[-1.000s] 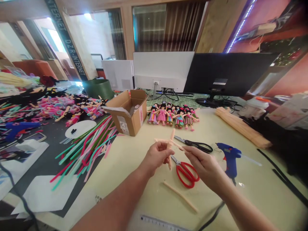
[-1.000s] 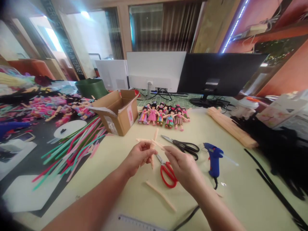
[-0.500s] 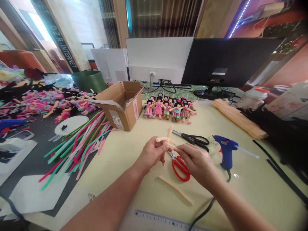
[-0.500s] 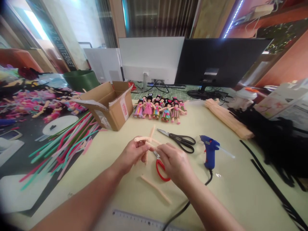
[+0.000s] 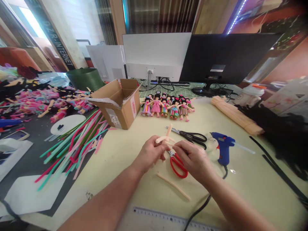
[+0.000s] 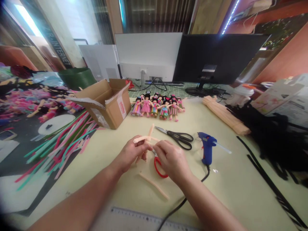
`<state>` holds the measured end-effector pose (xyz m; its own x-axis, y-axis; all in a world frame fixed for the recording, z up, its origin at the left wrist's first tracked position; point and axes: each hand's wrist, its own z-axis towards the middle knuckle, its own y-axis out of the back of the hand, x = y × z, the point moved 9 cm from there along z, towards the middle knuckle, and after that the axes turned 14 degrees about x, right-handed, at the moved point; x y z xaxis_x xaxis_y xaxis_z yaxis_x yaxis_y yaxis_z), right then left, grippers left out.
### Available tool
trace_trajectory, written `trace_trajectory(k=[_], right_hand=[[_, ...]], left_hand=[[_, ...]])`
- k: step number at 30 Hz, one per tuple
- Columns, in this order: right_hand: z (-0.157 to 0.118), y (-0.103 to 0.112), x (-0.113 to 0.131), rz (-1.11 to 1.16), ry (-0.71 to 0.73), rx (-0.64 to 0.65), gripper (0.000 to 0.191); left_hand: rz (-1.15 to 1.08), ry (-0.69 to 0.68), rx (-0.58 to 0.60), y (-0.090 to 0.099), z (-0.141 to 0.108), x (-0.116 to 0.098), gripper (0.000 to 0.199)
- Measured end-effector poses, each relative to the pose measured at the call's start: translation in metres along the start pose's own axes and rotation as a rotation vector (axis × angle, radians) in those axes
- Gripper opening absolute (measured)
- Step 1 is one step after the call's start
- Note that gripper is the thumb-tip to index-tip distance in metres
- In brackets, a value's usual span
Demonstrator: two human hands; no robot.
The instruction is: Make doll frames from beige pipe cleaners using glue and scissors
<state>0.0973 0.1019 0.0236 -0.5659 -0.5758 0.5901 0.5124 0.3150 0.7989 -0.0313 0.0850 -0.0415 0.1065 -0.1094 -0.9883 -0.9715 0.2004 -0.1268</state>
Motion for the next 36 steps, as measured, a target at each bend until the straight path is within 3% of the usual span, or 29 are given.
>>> trace_trajectory(k=[12,23,36], right_hand=[[0.000,-0.002,0.002,-0.026,-0.004,-0.002,0.028],[-0.001,0.002,0.000,-0.074,-0.048,-0.023,0.034],[-0.001,0.005,0.004,-0.072,-0.040,-0.064,0.033]], left_hand=[[-0.014,0.025,0.017,-0.007,-0.002,-0.006,0.022],[-0.080,-0.018,0.077,-0.013,-0.002,-0.007,0.036],[-0.112,0.014,0.080,-0.014,-0.002,-0.002,0.026]])
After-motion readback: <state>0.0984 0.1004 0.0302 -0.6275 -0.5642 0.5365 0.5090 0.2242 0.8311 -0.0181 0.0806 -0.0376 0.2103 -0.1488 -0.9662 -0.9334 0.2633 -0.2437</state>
